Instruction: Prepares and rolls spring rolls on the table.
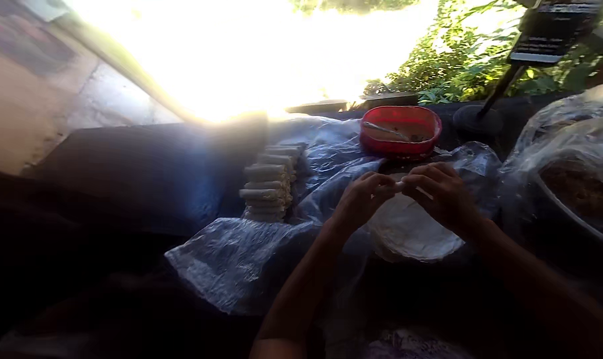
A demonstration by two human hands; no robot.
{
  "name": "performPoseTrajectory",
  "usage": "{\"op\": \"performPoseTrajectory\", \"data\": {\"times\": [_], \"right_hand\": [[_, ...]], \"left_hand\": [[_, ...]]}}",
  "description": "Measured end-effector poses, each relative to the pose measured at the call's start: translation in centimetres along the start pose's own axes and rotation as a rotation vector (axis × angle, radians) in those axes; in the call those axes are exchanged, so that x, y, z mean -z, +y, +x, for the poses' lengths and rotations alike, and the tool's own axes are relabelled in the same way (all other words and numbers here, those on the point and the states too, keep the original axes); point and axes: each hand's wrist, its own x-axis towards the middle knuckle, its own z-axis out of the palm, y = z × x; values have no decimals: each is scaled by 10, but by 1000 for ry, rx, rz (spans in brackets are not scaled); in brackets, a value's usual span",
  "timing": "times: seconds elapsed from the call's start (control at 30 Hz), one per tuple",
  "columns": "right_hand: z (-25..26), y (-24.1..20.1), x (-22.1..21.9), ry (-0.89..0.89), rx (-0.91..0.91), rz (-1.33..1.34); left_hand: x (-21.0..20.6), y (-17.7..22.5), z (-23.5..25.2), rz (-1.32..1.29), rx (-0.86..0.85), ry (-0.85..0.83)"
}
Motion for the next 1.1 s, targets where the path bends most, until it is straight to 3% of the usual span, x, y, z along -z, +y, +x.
{"op": "performPoseTrajectory", "data": {"times": [0.17,0.23,0.3,0.4,0.53,0.67,0.83,0.93,1.0,1.1], "right_hand": [[-10,-45,-20,27,-168,226],[-20,-71,-35,-50,-72,302],[-32,-95,-49,-213,147,284],[-46,-119,-69,-362,406,245],[-57,-127,-84,-320,467,204],[-65,-124,-88,-275,454,181],[-63,-125,-84,-243,435,179],[-60,-129,-81,-167,404,174],[-57,-131,-81,-136,398,163],[-57,-135,-82,-153,403,152]], "left_hand": [[50,15,-32,110,32,97],[86,16,-39,171,66,142],[127,14,-36,289,142,153],[185,1,-18,415,375,49],[225,-48,2,330,665,-55],[231,-77,15,200,828,-143],[229,-91,22,456,844,-200],[222,-85,14,654,823,-81],[210,-70,-3,703,646,40],[176,-34,-43,538,306,105]]}}
